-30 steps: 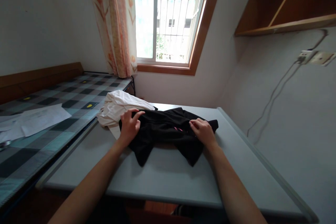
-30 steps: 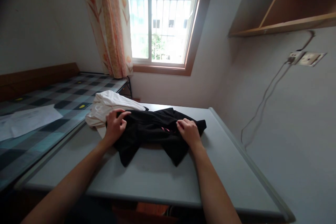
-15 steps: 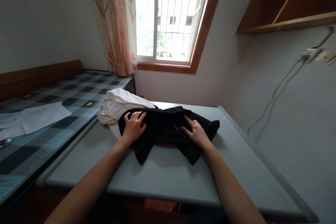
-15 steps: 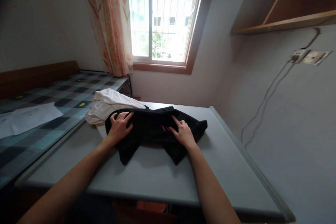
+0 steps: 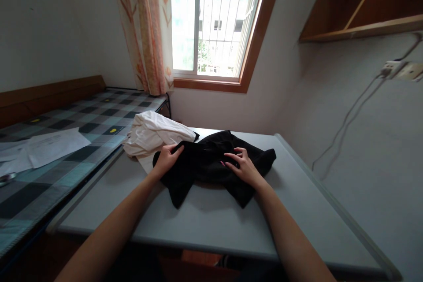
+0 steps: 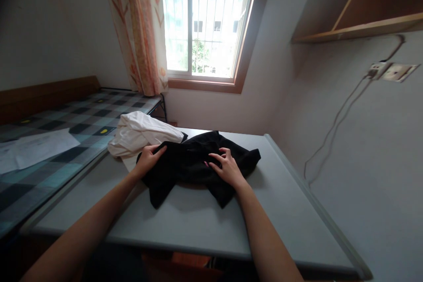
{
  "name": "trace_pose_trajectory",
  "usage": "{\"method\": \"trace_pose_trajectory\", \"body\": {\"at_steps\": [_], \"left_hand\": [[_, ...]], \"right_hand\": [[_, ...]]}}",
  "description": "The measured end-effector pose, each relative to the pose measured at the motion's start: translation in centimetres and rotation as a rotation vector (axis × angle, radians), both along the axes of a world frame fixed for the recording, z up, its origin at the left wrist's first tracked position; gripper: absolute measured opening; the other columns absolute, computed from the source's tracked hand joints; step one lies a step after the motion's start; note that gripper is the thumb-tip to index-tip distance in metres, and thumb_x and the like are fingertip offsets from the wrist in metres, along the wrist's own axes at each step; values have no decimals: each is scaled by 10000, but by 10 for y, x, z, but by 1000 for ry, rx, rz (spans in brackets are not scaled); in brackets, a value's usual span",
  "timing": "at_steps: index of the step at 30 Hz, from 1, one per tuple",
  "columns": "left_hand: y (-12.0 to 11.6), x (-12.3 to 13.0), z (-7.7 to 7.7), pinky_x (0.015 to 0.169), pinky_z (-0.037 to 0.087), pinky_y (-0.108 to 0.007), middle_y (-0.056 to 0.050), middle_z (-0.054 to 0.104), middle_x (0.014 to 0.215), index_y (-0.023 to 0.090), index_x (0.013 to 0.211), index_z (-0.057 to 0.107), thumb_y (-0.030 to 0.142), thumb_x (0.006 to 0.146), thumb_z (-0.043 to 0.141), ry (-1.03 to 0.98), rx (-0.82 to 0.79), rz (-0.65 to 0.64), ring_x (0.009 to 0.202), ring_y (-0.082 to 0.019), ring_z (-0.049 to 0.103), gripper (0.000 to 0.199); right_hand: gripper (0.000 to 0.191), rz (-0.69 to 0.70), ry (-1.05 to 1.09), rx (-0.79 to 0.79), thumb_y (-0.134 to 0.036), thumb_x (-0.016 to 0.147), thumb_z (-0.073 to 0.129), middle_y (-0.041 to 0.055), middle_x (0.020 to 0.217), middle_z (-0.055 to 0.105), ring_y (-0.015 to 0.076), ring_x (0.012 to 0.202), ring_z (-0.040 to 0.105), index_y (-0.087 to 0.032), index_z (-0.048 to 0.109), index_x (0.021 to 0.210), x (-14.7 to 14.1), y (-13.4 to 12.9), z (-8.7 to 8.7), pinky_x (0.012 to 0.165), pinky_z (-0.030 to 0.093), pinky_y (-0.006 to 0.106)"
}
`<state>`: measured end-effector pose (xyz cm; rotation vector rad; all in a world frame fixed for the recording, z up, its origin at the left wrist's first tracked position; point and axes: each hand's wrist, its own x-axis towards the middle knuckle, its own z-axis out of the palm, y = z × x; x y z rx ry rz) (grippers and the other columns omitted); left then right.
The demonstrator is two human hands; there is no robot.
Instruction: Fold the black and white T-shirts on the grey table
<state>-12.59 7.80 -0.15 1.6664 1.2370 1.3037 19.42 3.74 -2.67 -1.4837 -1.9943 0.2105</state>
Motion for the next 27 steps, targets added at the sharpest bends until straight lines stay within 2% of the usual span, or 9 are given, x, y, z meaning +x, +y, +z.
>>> {"method": "trace_pose_trajectory", "body": {"at_steps": [3,6,9,12,14,19,24,27], "left_hand": [[0,0,1,506,387,-225,-6,612,563,130,605,653,517,715,700,-141,-156,-27,548,-144,552,405],[-1,0,6,561,469,-236,-37,687,666,116,727,697,478,667,759,-406,-319,-66,602,-161,618,372],[-3,0,14,599,517,-238,-53,716,719,117,766,696,386,681,775,-605,-440,-44,616,-154,649,293],[-5,0,19,584,529,-226,-53,719,714,116,760,687,317,734,746,-664,-488,-17,590,-140,652,212],[-6,1,20,588,536,-222,-61,727,731,112,790,694,303,761,730,-665,-490,-18,603,-142,663,196],[-5,4,14,605,549,-217,-77,739,760,103,822,707,304,794,711,-652,-492,-20,620,-144,676,203],[-5,3,12,641,562,-231,-93,748,818,100,839,712,302,820,683,-670,-501,-40,664,-156,692,205],[-5,3,13,655,563,-232,-94,750,835,100,848,712,305,806,700,-681,-499,-43,679,-159,695,209]], "right_hand": [[277,-95,-76,-22,-455,837,626,75,1192,463,205,932,601,-281,718,1032,-1,1,-1,937,478,436],[212,-174,-88,-5,-406,850,598,64,1006,565,218,887,600,-221,703,856,0,3,2,868,479,419],[214,-201,13,102,-344,868,539,68,913,602,219,857,599,-192,654,772,5,5,6,837,477,382],[224,-272,97,263,-340,862,516,99,933,613,239,887,596,-178,639,769,11,6,10,854,469,384],[225,-331,125,309,-351,845,526,107,947,620,244,883,596,-178,637,752,14,6,10,852,467,382],[266,-410,122,232,-368,833,523,93,921,626,213,789,594,-178,647,695,14,6,7,792,465,353],[372,-433,-24,106,-478,894,483,89,1037,602,231,917,602,-201,730,922,8,3,8,832,434,373],[408,-403,-157,-7,-515,924,444,86,1054,606,252,990,593,-227,729,969,5,1,9,855,407,396]]}}
